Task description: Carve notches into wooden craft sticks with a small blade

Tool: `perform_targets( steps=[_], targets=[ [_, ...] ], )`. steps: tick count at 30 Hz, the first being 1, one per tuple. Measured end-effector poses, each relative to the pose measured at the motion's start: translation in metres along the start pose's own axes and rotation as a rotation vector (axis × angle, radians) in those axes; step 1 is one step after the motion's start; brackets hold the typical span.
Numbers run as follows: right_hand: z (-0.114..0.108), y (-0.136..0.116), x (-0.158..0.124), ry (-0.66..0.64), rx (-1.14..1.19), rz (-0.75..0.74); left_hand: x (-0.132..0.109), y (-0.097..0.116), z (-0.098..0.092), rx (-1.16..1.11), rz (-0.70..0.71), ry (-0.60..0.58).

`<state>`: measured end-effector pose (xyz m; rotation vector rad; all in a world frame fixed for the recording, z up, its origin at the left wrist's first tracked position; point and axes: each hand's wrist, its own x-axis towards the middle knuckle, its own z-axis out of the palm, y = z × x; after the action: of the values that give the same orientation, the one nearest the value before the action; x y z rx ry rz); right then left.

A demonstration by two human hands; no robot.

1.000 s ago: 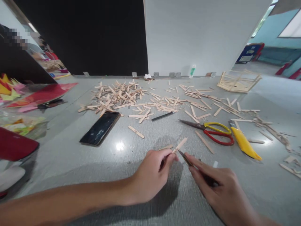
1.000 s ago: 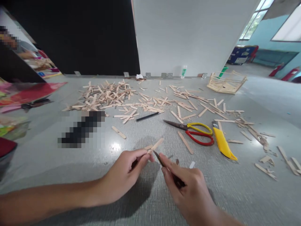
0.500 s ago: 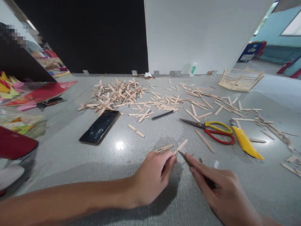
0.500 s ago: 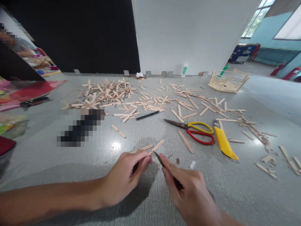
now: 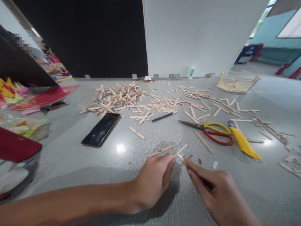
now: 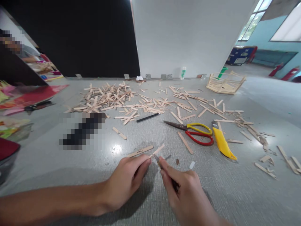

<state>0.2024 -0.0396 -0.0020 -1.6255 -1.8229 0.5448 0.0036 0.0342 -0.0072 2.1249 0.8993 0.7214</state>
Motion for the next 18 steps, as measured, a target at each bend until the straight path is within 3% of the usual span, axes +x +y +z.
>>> perform_targets(
  steps=[6, 12, 18],
  targets=[
    [-0.005, -0.005, 0.007, -0.093, 0.059, 0.110, 0.001, 0.001, -0.002, 0.010, -0.007, 0.013],
    [-0.007, -0.011, 0.012, -0.122, 0.265, 0.191, 0.001, 0.003, -0.001, 0.014, -0.026, 0.018],
    [-0.007, -0.016, 0.015, -0.236, 0.422, 0.351, 0.004, 0.004, -0.003, -0.004, -0.053, 0.000]
  ],
)
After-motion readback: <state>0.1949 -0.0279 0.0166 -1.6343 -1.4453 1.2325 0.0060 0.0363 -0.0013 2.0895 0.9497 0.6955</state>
